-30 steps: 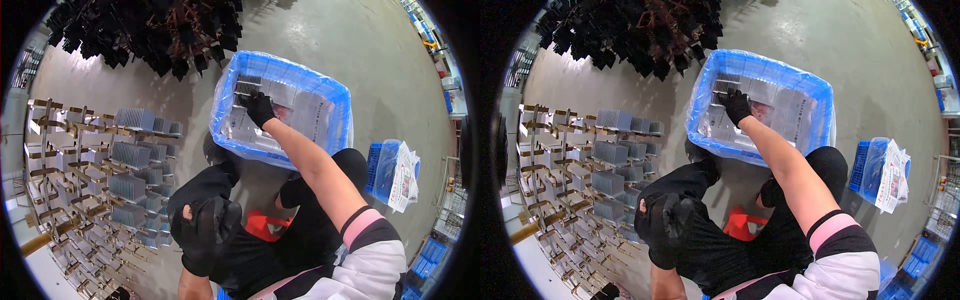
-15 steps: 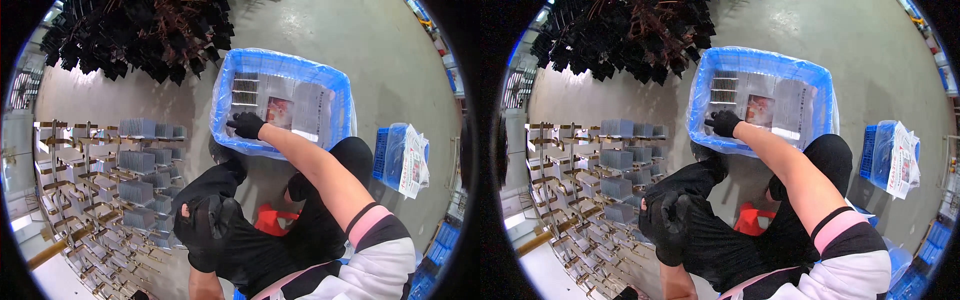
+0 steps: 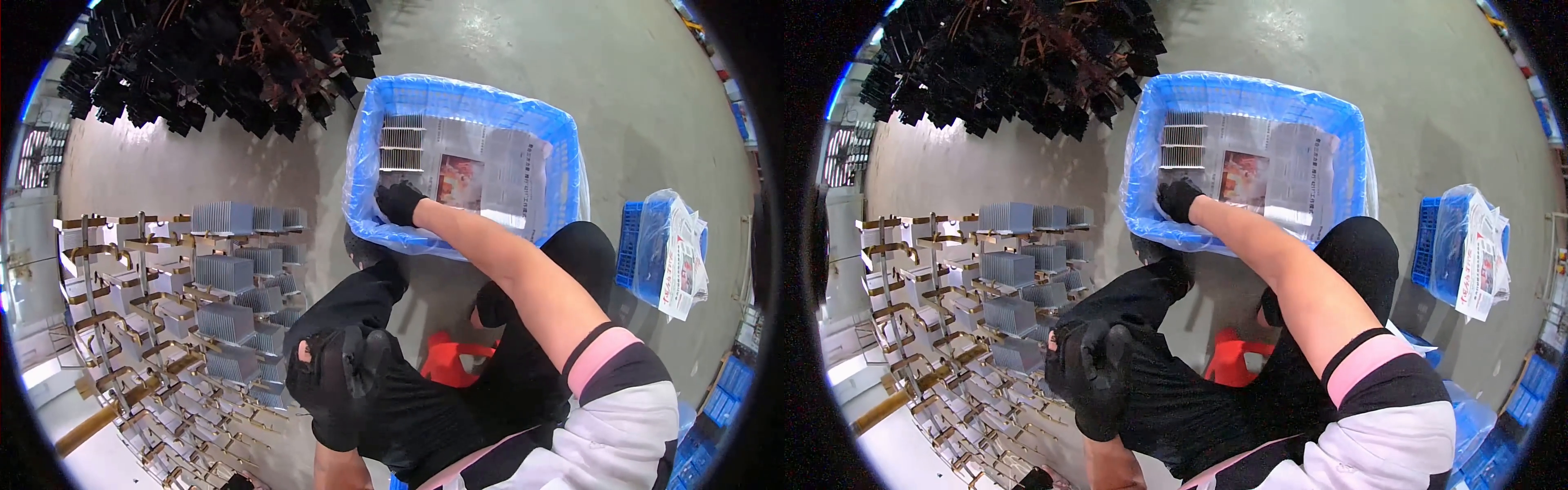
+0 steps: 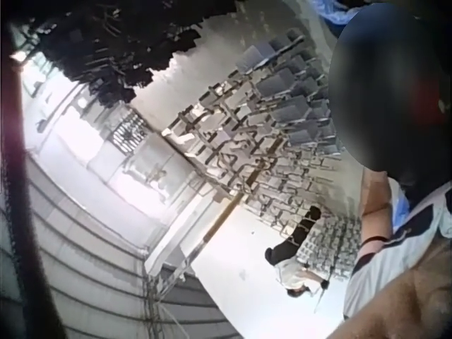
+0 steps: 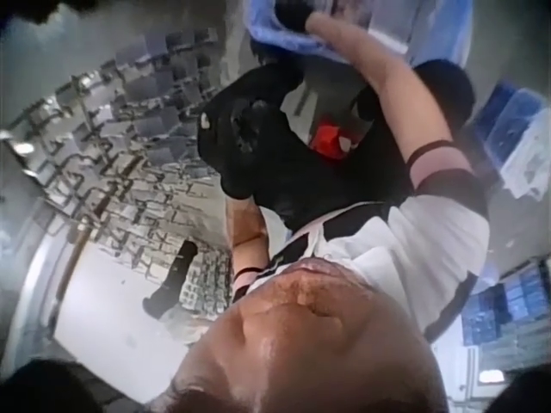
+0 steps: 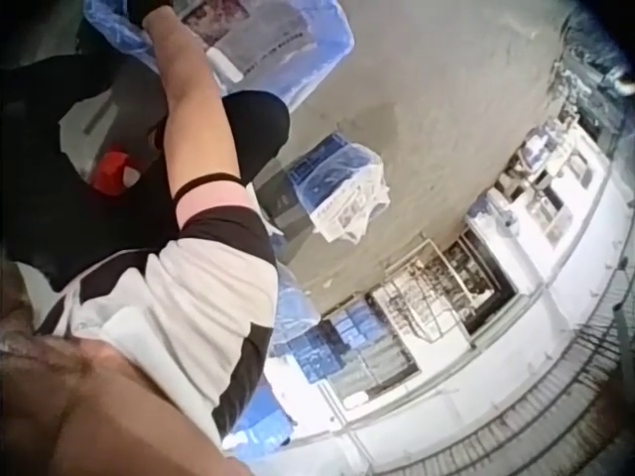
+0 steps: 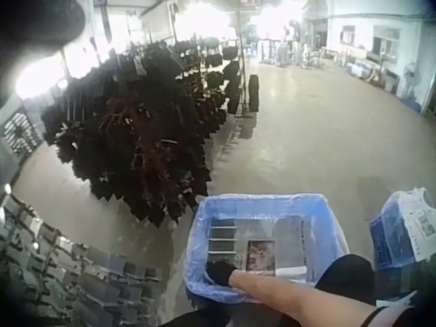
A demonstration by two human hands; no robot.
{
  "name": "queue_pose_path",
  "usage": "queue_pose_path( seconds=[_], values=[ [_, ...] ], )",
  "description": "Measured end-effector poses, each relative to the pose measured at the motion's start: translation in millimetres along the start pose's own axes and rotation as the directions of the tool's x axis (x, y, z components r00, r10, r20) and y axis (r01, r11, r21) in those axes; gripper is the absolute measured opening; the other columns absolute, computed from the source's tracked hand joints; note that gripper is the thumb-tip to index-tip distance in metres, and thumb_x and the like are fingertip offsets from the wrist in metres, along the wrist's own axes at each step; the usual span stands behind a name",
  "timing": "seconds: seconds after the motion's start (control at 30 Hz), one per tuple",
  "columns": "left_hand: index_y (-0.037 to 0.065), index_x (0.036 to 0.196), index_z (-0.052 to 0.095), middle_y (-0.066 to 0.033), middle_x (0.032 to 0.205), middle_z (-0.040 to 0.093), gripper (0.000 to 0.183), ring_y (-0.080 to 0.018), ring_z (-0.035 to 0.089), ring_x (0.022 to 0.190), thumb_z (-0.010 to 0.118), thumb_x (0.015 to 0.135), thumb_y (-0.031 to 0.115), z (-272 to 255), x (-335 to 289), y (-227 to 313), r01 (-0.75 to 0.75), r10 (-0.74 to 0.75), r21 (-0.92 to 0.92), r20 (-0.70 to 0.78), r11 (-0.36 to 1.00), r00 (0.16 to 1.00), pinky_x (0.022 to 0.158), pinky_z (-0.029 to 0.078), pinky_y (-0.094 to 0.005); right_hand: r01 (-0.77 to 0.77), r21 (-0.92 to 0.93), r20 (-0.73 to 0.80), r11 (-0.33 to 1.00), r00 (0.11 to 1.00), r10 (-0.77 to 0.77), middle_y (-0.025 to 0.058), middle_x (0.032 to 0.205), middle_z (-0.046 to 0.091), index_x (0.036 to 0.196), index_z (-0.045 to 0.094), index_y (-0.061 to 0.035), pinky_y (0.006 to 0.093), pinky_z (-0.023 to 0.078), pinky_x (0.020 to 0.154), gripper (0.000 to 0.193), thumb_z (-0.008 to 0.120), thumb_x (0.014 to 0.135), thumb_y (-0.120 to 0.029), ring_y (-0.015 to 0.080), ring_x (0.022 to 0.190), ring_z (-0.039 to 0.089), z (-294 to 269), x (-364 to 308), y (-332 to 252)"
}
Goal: Packaging small metal parts from a storage rack into a plastic crate lined with newspaper.
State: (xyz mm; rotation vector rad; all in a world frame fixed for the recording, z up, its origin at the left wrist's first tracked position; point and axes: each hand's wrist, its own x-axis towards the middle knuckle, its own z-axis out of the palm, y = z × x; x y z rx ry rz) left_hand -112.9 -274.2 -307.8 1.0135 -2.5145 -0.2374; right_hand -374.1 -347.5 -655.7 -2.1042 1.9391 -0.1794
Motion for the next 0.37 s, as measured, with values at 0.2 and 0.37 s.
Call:
queue_pose_path(
  seconds=[0.2,0.37],
  values=[
    [0.008,0.088,0.066,-0.0098,0.084,0.066,0.015,-0.0331,0.064,0.08,0.076,0.083,0.018,-6,10,14,0.049,-0.049,-0.046,-0.009,0.998,0.999,0.09,0.048,-0.0426,0.335,-0.011,0.054,0.942,0.941,-0.334,0.0177,0.102,0.067,0.107,0.066,-0.0148,0.0507,0.054,0.068,0.024,0.057,0.087,-0.024,0.0364,0.086,0.069,-3,-2,-8],
    [0.008,0.089,0.067,-0.0101,0.086,0.067,0.016,-0.0327,0.065,0.082,0.076,0.083,0.02,-7,5,4,0.0,0.0,0.034,-0.01,0.999,1.0,0.092,0.048,-0.0427,0.015,0.124,0.313,0.992,0.948,-0.054,0.0182,0.116,0.067,0.127,0.059,-0.0163,0.0572,0.054,0.074,0.057,0.061,0.083,-0.053,0.0397,0.091,0.07,19,22,-5]
  ],
)
